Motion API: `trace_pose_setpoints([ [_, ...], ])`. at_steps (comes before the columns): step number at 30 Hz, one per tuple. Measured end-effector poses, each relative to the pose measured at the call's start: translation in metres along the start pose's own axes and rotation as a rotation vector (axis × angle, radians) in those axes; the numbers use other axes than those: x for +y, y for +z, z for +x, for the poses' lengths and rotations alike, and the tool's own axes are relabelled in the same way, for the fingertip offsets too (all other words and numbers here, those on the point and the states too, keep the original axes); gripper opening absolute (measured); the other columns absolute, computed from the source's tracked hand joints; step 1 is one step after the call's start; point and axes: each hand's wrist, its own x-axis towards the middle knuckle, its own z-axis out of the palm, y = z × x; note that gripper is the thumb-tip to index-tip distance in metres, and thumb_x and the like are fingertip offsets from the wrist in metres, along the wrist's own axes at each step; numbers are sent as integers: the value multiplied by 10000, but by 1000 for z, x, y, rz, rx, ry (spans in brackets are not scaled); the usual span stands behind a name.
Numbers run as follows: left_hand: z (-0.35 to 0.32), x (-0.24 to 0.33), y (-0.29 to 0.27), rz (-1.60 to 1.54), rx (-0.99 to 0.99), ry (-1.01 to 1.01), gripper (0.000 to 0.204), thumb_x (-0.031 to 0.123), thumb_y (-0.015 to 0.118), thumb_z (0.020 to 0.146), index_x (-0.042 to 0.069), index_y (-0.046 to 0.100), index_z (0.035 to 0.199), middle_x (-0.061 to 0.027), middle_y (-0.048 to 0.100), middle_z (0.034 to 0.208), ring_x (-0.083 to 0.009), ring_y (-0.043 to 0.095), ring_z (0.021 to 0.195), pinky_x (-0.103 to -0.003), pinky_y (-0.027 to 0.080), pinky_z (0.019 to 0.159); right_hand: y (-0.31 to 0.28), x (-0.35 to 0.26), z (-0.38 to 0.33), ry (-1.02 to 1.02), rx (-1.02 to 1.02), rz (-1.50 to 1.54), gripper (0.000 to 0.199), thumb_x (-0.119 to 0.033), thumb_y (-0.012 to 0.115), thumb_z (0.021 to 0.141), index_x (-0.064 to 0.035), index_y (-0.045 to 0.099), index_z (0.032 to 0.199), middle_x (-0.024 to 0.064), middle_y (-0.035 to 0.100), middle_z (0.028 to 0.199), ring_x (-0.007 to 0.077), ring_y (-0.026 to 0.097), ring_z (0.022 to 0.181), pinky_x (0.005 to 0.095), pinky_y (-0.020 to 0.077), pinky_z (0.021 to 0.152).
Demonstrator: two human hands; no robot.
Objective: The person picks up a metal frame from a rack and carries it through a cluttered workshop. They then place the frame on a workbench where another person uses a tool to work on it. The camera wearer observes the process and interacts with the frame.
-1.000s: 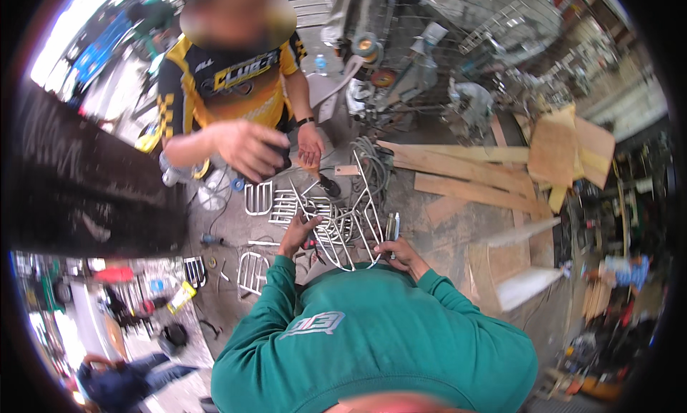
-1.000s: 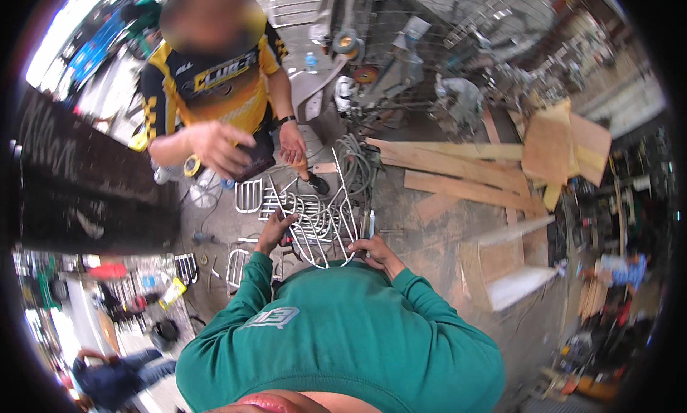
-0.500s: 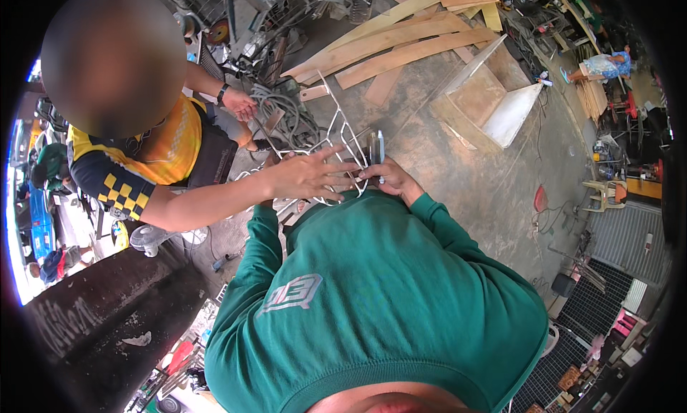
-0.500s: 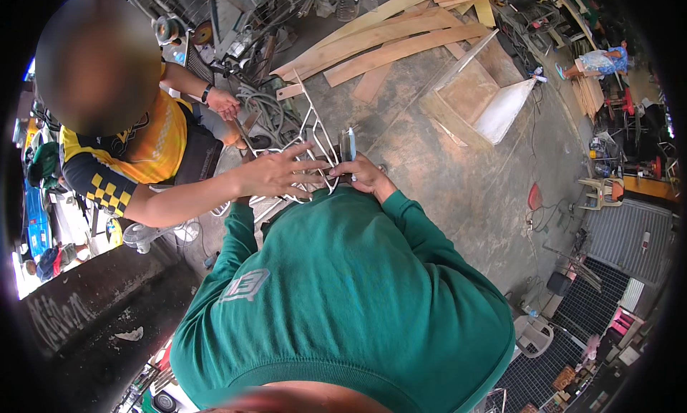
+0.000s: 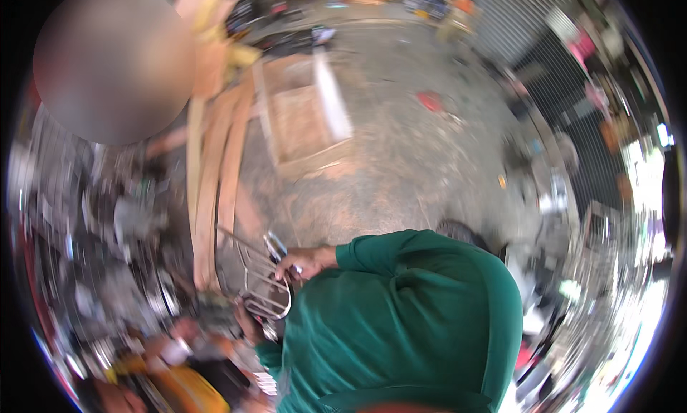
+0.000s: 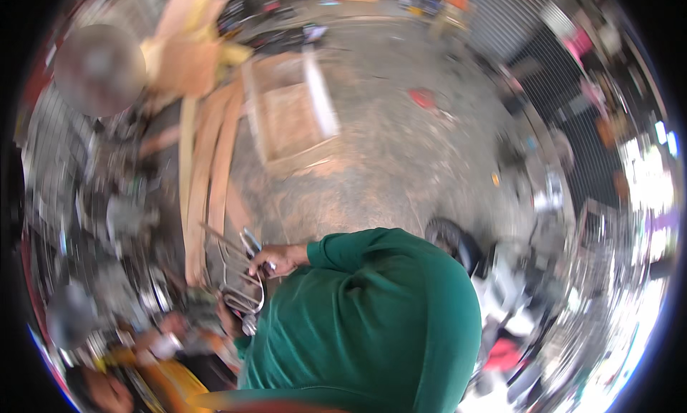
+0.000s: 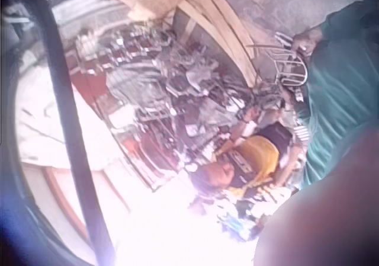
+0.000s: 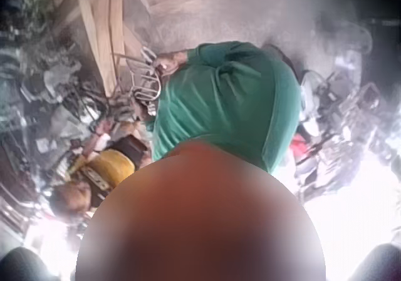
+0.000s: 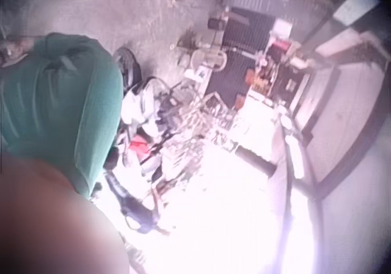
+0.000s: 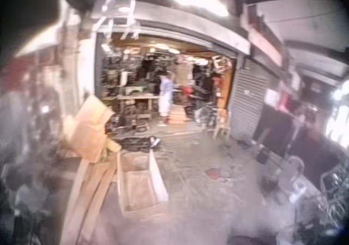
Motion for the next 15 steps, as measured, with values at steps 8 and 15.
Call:
trace_pose_setpoints([
  [8, 152, 15, 154, 189, -606, -135, 467, 413, 544, 1024, -24, 640, 1159, -109, 677, 1022, -211, 645, 953, -355, 537, 832, -17, -45, -88, -492, 118, 539, 232, -124, 675, 930, 36, 662, 1098, 127, 716, 1015, 240, 698, 931, 397, 577, 885],
  [15, 228, 46, 431, 1048, -1487, 295, 720, 553, 653, 926, -39, 562, 1325, -128, 688, 988, -245, 675, 840, -383, 534, 744, -31, -79, -175, -1167, 597, 520, 190, -104, 668, 924, 6, 629, 1075, 143, 695, 1024, 209, 678, 867, 356, 573, 791],
])
